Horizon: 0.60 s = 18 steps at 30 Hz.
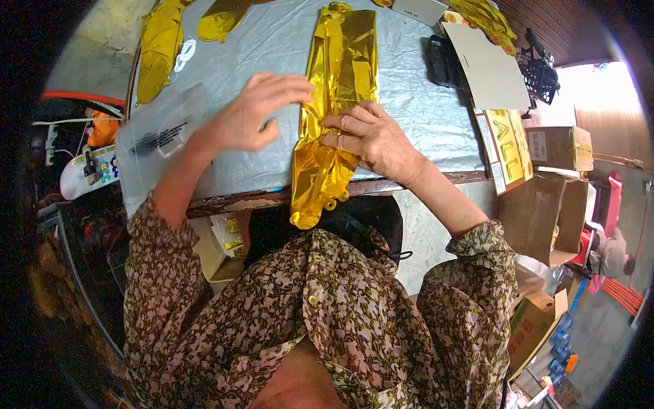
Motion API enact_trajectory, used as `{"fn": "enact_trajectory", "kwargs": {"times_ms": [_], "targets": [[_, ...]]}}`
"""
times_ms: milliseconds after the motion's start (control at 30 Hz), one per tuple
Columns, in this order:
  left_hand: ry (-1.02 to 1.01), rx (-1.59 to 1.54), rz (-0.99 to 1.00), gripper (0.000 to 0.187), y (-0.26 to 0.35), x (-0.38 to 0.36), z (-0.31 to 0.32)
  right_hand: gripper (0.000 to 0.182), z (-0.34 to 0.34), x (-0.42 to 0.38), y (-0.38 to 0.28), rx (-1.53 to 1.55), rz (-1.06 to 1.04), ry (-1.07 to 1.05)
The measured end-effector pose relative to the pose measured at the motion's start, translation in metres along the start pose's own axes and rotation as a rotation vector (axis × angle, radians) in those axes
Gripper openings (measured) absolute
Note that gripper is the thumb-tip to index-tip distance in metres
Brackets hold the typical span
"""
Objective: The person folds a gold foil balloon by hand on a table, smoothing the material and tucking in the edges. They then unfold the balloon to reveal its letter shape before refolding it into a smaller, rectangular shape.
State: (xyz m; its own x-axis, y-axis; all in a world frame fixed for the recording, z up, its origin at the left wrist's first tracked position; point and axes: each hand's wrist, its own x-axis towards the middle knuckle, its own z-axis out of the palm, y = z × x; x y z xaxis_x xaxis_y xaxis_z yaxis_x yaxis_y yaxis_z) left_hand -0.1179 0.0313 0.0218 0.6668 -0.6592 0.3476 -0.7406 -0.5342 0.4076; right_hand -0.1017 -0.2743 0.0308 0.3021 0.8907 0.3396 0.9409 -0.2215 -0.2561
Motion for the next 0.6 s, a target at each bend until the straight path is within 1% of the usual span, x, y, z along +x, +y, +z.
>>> {"fn": "enact_trajectory", "kwargs": {"times_ms": [67,133,200,233,300,333,367,400,433,467,500,533,567,600], "targets": [[0.024,0.047,0.005,0.065,-0.010,0.009,-0.004,0.043,0.002,-0.001,0.002,0.025,0.003,0.009],[-0.009,0.012,0.003,0.061,-0.013,0.018,-0.004,0.042,0.001,-0.001,0.003,0.043,0.011,0.017],[-0.015,0.006,0.006,0.059,-0.011,0.019,-0.005,0.044,-0.001,0.001,0.001,0.139,0.039,0.054],[-0.027,-0.001,0.005,0.056,-0.010,0.018,-0.006,0.044,-0.003,0.001,-0.001,0.137,0.041,0.056],[-0.021,-0.027,-0.008,0.054,-0.006,0.016,-0.004,0.047,-0.007,0.003,-0.005,0.466,0.207,0.107],[-0.014,-0.054,-0.025,0.053,-0.006,0.015,-0.003,0.045,-0.006,0.003,-0.003,0.519,0.272,0.106],[-0.017,-0.055,-0.026,0.053,-0.005,0.014,0.001,0.040,-0.008,0.003,-0.005,0.651,0.386,0.127],[0.027,-0.056,-0.041,0.048,-0.005,0.014,0.005,0.035,-0.014,0.007,-0.008,0.782,0.500,0.147],[0.070,-0.056,-0.057,0.044,-0.004,0.015,0.006,0.028,-0.035,0.021,-0.011,0.875,0.669,0.088],[0.103,-0.143,-0.122,0.029,-0.002,0.016,0.007,0.028,-0.041,0.030,-0.006,0.842,0.726,0.057],[0.099,-0.145,-0.120,0.029,-0.002,0.015,0.010,0.029,-0.047,0.038,0.001,0.807,0.783,0.028],[0.165,-0.128,-0.186,0.021,-0.002,0.014,0.017,0.036,-0.059,0.048,0.001,0.803,0.797,0.088],[0.231,-0.111,-0.251,0.020,-0.003,0.014,0.022,0.037,-0.062,0.053,0.007,0.876,0.815,0.145],[0.227,-0.115,-0.246,0.020,-0.004,0.016,0.023,0.038,-0.063,0.058,0.016,0.949,0.832,0.203]]}}
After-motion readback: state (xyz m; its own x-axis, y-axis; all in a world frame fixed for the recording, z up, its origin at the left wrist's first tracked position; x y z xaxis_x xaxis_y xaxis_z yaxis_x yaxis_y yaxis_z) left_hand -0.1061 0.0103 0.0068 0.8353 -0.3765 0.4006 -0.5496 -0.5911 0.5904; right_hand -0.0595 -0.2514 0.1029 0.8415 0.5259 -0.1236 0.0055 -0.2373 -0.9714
